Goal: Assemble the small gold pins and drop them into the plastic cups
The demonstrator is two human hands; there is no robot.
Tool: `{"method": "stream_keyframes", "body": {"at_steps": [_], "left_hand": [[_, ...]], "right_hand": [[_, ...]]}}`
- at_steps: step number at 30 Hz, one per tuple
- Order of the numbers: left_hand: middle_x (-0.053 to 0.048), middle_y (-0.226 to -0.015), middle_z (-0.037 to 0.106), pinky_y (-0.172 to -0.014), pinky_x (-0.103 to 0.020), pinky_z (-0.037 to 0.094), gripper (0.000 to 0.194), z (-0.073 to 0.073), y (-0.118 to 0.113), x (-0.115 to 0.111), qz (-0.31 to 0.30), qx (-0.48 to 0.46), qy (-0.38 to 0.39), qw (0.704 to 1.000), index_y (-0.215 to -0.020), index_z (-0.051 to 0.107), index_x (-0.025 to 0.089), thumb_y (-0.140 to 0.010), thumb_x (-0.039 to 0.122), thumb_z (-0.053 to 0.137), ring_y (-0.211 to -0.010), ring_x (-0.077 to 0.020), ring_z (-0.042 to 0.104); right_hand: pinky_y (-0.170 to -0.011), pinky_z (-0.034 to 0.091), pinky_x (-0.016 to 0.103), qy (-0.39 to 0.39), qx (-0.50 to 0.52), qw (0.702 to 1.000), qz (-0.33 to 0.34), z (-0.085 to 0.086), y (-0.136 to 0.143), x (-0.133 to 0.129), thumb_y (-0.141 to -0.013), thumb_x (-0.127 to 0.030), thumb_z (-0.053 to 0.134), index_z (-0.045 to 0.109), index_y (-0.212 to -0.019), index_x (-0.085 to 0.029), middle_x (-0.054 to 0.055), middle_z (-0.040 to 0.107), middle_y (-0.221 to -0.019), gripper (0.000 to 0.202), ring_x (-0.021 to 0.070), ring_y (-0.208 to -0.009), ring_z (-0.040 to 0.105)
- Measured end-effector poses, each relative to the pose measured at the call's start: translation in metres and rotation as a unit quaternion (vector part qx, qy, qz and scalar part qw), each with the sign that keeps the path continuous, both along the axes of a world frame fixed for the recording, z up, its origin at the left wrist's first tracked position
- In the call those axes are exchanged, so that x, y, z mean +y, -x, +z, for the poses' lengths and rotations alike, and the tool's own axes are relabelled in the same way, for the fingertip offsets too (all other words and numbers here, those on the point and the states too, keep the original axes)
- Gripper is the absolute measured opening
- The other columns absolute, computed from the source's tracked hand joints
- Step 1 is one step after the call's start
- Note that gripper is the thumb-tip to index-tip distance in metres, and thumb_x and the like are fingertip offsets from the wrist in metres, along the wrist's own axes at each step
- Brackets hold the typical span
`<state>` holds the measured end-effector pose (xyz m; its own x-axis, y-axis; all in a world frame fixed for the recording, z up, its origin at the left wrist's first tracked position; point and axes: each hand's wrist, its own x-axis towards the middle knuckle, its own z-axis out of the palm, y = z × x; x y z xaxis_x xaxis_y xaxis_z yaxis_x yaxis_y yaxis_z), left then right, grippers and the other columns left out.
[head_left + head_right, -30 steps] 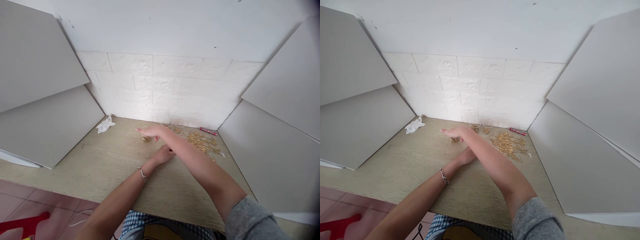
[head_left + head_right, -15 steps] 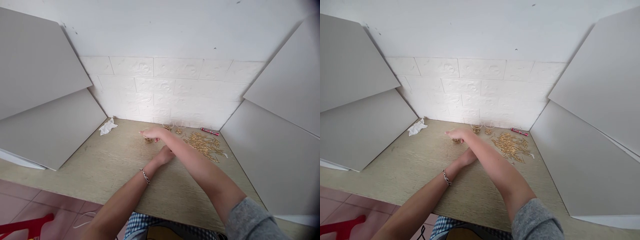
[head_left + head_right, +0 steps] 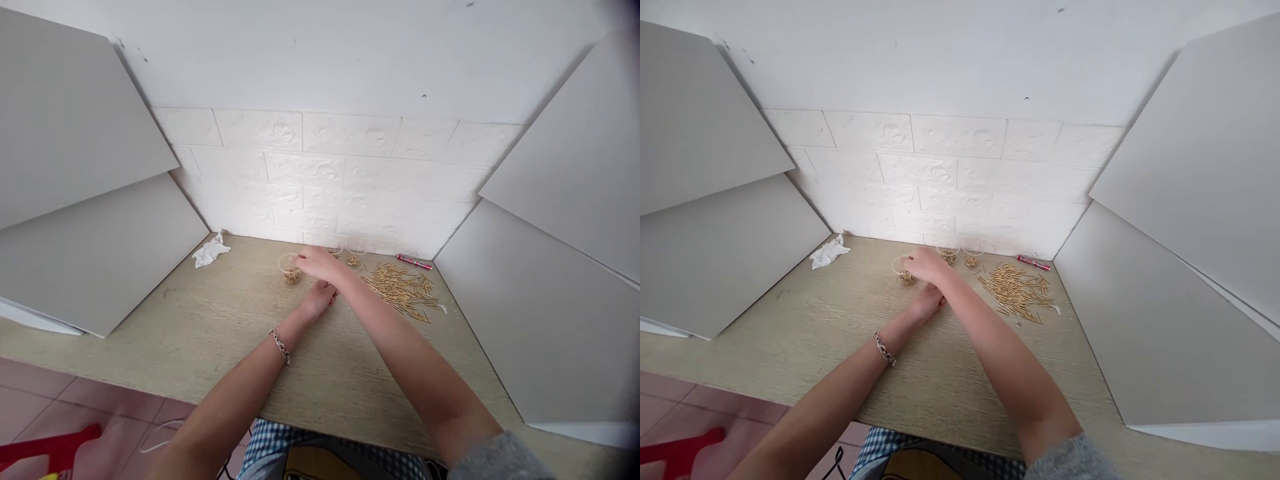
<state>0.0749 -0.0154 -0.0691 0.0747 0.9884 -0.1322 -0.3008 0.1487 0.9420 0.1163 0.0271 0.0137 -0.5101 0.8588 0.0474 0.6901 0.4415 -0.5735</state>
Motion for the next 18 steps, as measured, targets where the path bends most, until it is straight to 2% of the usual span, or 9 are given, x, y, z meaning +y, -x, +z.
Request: {"method": "stream_keyframes", "body": {"at_steps": [2,4,6,10,14,18], "left_hand": [[0.003,-0.048,0.042,-0.046,-0.022,0.022,0.01,-0.003,0.0,0.001,-0.028,0.006,0.013,1.0,-0.067,0.053,0.015,-0.073,0.008,0.048,-0.045,-0.0069,0.036],[0.004,-0.051,0.042,-0.046,-0.02,0.024,0.006,-0.005,-0.001,0.002,-0.033,-0.028,0.022,0.999,-0.073,0.052,0.015,-0.073,0.009,0.05,-0.045,-0.006,0.036],[0.005,-0.054,0.044,-0.047,-0.018,0.029,0.007,-0.006,-0.001,0.003,-0.039,-0.075,0.03,0.996,-0.077,0.052,0.015,-0.072,0.011,0.055,-0.047,-0.0052,0.039],[0.004,-0.058,0.048,-0.048,-0.014,0.035,0.006,-0.007,0.001,0.003,-0.067,-0.129,0.061,0.988,-0.076,0.055,0.014,-0.071,0.012,0.059,-0.048,-0.003,0.043],[0.0,-0.062,0.054,-0.054,-0.014,0.042,0.013,-0.007,0.001,0.002,-0.08,-0.159,0.114,0.977,-0.074,0.058,0.011,-0.074,0.001,0.049,-0.053,-0.0039,0.049],[-0.002,-0.064,0.056,-0.058,-0.015,0.045,0.016,-0.007,0.001,0.002,-0.071,-0.192,0.129,0.97,-0.068,0.059,0.011,-0.075,0.002,0.048,-0.057,-0.0054,0.052]], "right_hand": [[-0.054,0.034,0.026,-0.032,0.022,0.999,0.0,-0.001,-0.016,-0.01,-0.084,-0.042,0.037,0.046,-0.054,-0.017,0.002,0.051,-0.057,0.04,0.0123,-0.054,0.047],[-0.062,0.037,0.026,-0.08,0.063,0.995,-0.005,-0.008,-0.035,-0.019,-0.085,-0.036,0.038,0.049,-0.056,-0.017,0.004,0.058,-0.071,0.037,0.0131,-0.066,0.052],[-0.069,0.039,0.026,-0.092,0.099,0.991,-0.015,-0.02,-0.056,-0.027,-0.084,-0.03,0.04,0.057,-0.062,-0.016,0.004,0.061,-0.082,0.031,0.0133,-0.074,0.055],[-0.075,0.042,0.027,-0.105,0.154,0.982,-0.036,-0.049,-0.089,-0.041,-0.083,-0.024,0.042,0.066,-0.08,-0.017,0.005,0.064,-0.089,0.025,0.0145,-0.083,0.057],[-0.084,0.043,0.031,-0.142,0.124,0.98,-0.056,-0.069,-0.1,-0.051,-0.083,-0.021,0.043,0.066,-0.095,-0.02,0.005,0.064,-0.1,0.026,0.0168,-0.093,0.056],[-0.091,0.039,0.034,-0.214,0.045,0.975,-0.042,-0.075,-0.096,-0.057,-0.083,-0.022,0.043,0.066,-0.1,-0.02,0.006,0.063,-0.107,0.028,0.0192,-0.099,0.054]]}}
